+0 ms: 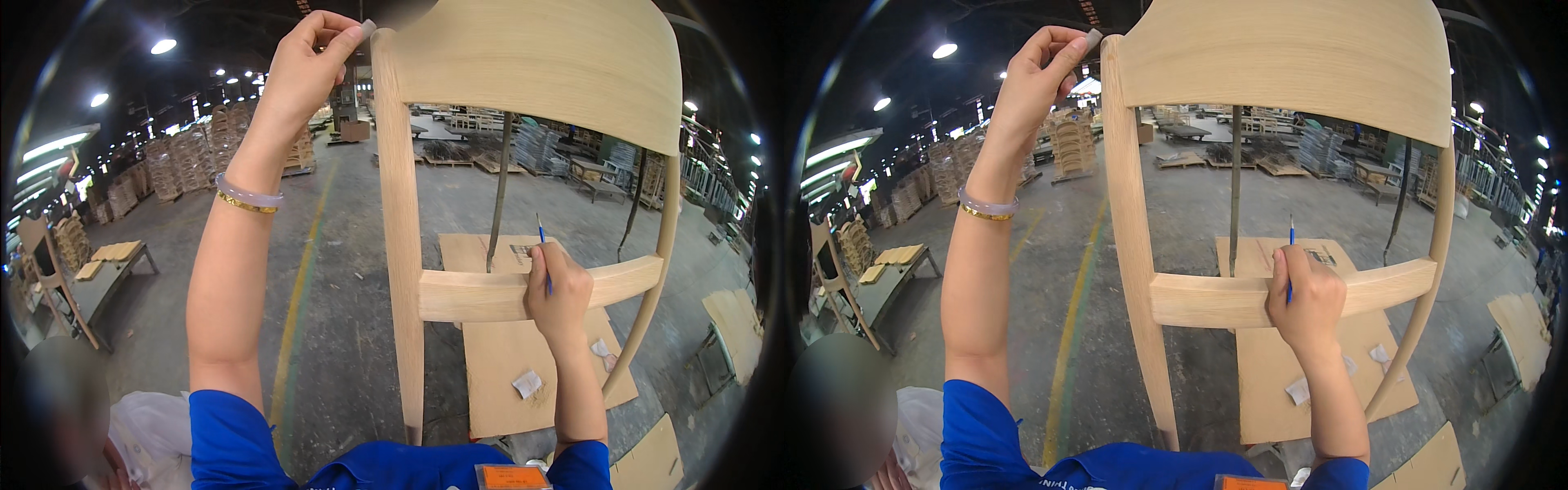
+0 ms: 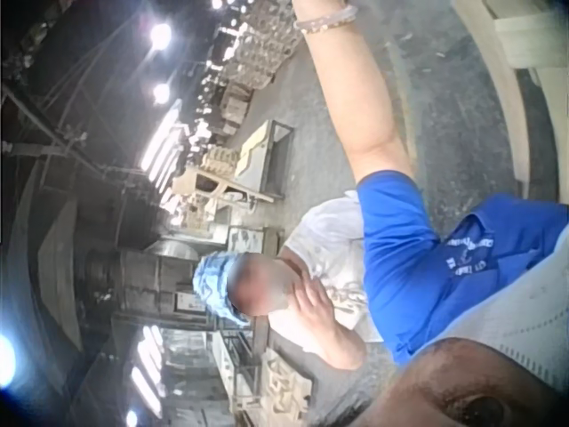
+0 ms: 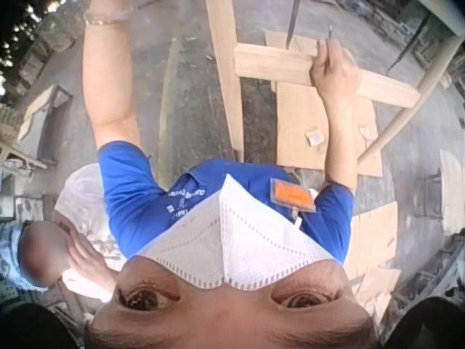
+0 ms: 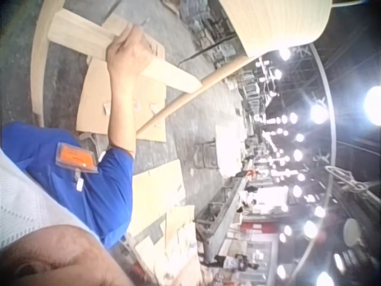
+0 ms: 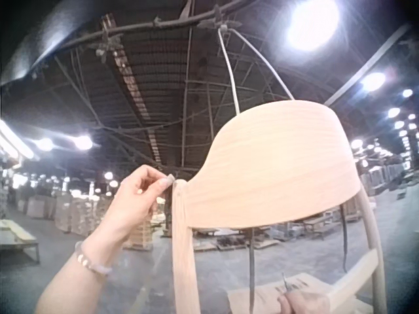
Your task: The person applies a light-colored finish to a wooden chair using a small brush. They repeatedly dip the brush into a container and paint the chair's backrest and legs, rotating the chair to reach different areas.
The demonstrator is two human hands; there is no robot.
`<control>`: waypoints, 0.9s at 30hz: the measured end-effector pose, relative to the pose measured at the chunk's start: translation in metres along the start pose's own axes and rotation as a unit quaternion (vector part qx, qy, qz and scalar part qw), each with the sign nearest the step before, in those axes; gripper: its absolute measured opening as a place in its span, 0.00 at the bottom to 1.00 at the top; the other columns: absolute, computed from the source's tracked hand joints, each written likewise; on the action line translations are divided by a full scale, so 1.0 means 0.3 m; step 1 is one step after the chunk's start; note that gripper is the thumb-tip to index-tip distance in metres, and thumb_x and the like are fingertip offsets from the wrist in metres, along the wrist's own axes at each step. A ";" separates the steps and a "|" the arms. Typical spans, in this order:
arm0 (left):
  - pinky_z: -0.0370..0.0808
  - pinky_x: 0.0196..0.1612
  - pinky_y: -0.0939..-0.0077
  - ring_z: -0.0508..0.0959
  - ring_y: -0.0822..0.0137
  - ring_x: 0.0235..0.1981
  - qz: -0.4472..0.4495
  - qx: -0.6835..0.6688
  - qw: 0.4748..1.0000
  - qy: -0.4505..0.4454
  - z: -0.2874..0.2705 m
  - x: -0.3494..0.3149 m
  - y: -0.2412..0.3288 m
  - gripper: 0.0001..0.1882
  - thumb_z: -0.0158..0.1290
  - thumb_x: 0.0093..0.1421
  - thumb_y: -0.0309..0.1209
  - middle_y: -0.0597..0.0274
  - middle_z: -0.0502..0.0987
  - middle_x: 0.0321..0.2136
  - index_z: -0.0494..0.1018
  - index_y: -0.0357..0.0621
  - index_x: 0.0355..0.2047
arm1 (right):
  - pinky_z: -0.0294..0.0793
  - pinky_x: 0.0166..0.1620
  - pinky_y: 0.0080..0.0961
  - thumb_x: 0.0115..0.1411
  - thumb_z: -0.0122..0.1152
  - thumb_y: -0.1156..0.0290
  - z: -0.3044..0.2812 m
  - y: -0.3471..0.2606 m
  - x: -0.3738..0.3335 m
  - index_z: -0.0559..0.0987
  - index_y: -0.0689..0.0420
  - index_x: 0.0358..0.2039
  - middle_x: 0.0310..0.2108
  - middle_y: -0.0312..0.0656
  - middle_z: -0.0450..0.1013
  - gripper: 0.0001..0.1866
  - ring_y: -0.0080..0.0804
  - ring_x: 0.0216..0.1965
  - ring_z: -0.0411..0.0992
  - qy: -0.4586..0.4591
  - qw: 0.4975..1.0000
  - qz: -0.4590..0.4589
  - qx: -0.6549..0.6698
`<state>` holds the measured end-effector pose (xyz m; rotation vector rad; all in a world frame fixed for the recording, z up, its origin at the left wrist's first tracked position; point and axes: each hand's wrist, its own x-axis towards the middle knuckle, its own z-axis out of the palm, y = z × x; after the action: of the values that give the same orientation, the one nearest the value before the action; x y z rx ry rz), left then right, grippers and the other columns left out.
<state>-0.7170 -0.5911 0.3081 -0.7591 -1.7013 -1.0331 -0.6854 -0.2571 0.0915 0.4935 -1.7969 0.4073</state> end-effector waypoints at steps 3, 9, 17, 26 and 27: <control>0.73 0.31 0.86 0.77 0.80 0.29 0.034 0.027 0.999 0.004 -0.008 0.009 -0.005 0.12 0.59 0.70 0.35 0.67 0.80 0.34 0.79 0.42 0.49 | 0.65 0.23 0.41 0.69 0.59 0.71 -0.005 0.002 0.002 0.76 0.57 0.30 0.18 0.44 0.71 0.09 0.47 0.18 0.71 0.002 1.000 -0.007 0.010; 0.72 0.34 0.84 0.77 0.81 0.35 -0.005 0.014 1.000 -0.017 -0.012 -0.009 0.008 0.14 0.60 0.71 0.38 0.72 0.80 0.34 0.80 0.45 0.51 | 0.65 0.23 0.40 0.70 0.59 0.71 -0.014 -0.003 0.006 0.76 0.57 0.31 0.18 0.44 0.71 0.09 0.47 0.18 0.71 -0.006 1.000 -0.013 0.026; 0.67 0.30 0.86 0.74 0.82 0.29 0.017 0.115 0.993 -0.018 -0.043 -0.007 0.045 0.13 0.66 0.65 0.41 0.74 0.78 0.28 0.83 0.45 0.40 | 0.65 0.23 0.40 0.70 0.59 0.72 -0.011 -0.008 0.007 0.77 0.57 0.31 0.18 0.45 0.72 0.08 0.47 0.18 0.71 -0.018 0.999 -0.014 0.042; 0.77 0.38 0.75 0.78 0.75 0.30 0.022 0.157 0.987 -0.022 -0.065 -0.022 0.047 0.09 0.67 0.60 0.34 0.67 0.81 0.26 0.84 0.40 0.33 | 0.65 0.23 0.40 0.69 0.59 0.72 -0.009 -0.023 0.009 0.78 0.58 0.30 0.18 0.45 0.72 0.08 0.47 0.17 0.71 -0.035 0.998 -0.027 0.036; 0.77 0.38 0.74 0.79 0.74 0.30 0.033 0.160 0.986 -0.021 -0.063 -0.021 0.047 0.10 0.66 0.60 0.35 0.66 0.82 0.27 0.84 0.41 0.33 | 0.65 0.23 0.40 0.68 0.59 0.72 -0.008 -0.024 0.010 0.78 0.58 0.30 0.18 0.45 0.71 0.08 0.47 0.17 0.71 -0.029 0.998 -0.034 0.035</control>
<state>-0.6952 -0.6018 0.3096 -0.6265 -1.8081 -0.6796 -0.6803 -0.2624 0.0954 0.6203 -1.8208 0.4136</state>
